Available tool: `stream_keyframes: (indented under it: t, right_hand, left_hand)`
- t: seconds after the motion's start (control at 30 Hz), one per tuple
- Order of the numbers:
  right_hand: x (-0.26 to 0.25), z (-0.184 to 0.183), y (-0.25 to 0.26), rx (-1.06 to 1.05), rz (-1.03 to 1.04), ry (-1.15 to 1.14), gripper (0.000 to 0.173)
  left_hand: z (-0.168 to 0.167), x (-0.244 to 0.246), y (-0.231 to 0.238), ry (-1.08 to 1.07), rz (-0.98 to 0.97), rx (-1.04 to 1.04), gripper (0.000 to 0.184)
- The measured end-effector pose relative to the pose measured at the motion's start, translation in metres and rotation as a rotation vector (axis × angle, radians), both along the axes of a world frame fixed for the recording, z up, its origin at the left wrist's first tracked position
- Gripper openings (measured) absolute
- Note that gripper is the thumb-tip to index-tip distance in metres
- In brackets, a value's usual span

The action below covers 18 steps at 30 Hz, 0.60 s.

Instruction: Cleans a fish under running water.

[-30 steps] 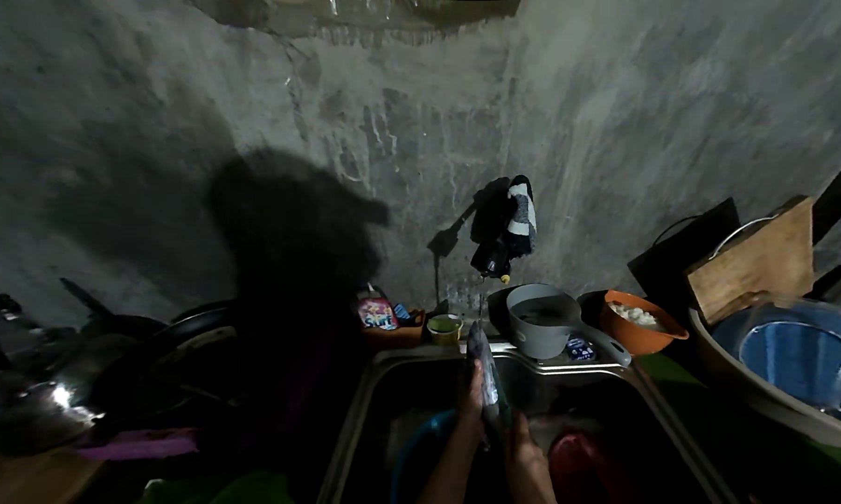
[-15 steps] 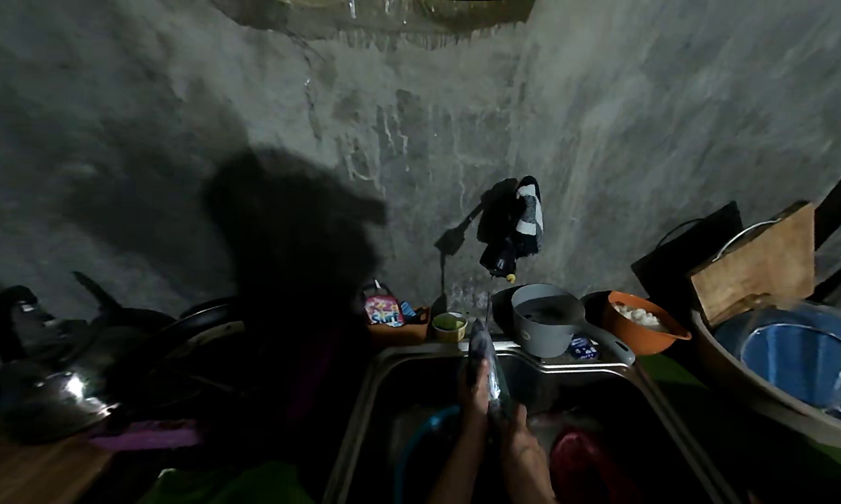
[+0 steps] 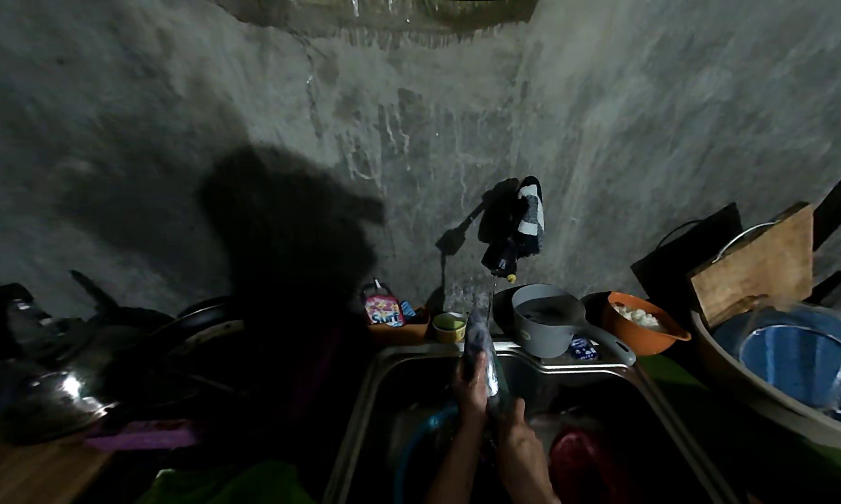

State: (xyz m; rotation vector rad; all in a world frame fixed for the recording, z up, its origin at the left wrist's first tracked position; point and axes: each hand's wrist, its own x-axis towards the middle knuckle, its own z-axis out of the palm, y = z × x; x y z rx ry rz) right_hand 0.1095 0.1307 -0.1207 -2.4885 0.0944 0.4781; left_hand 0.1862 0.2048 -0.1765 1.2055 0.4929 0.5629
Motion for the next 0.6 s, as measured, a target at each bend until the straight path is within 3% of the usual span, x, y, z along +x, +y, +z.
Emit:
stream_keyframes:
  t: [0.6]
  right_hand:
    - [0.002,-0.002,0.003,-0.027,0.025,-0.002,0.048]
  left_hand:
    - [-0.004,0.000,0.006,0.048,0.002,0.075,0.030]
